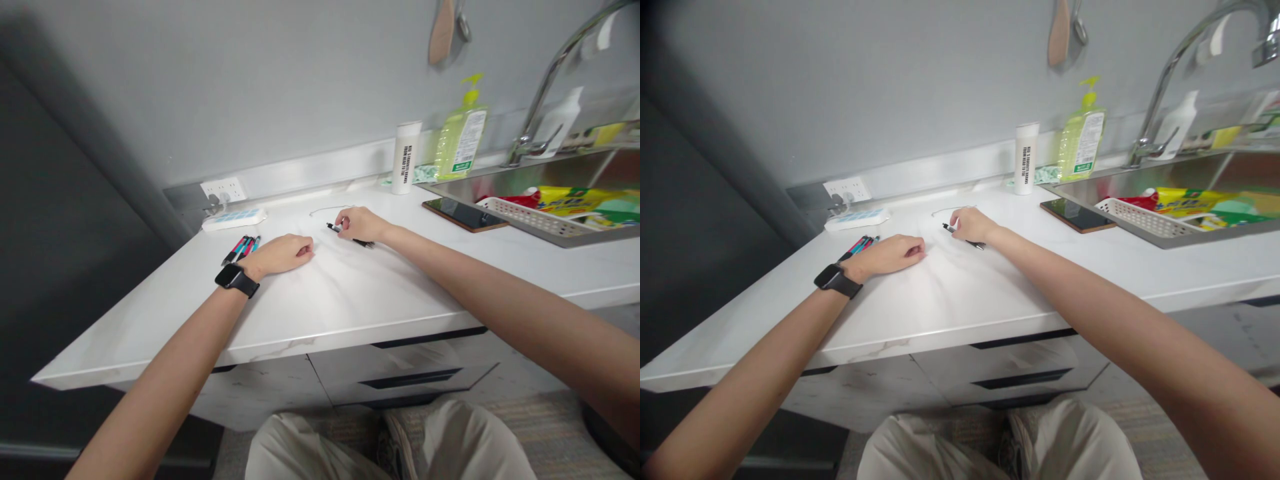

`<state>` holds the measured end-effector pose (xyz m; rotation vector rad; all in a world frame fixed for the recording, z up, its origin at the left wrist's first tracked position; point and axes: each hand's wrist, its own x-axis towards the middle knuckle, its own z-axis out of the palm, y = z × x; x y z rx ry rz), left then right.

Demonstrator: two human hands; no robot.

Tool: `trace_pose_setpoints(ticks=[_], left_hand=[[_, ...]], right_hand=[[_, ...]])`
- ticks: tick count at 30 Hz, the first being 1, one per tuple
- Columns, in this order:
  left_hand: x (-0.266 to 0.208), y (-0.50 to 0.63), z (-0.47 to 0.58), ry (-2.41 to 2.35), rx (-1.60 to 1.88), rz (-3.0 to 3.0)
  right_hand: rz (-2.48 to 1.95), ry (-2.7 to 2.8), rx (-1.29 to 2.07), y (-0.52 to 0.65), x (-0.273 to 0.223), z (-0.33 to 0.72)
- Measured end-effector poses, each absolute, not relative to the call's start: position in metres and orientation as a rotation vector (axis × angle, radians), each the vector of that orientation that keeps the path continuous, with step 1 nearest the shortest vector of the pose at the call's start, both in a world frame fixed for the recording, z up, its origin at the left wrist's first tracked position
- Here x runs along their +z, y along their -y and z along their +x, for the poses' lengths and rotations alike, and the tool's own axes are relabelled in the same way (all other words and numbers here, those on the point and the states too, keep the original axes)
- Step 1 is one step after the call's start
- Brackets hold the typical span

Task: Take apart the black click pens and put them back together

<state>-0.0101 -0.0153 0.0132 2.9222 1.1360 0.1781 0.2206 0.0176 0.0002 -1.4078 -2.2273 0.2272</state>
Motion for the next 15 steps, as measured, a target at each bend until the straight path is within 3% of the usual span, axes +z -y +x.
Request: trace_pose_setpoints(ticks=[15], left_hand=[[0.0129,0.015,-0.0099,-1.152,0.128,2.946]], right_hand=[[-1.481,2.355,0.084,-0.0196,0.0008,0.2243]])
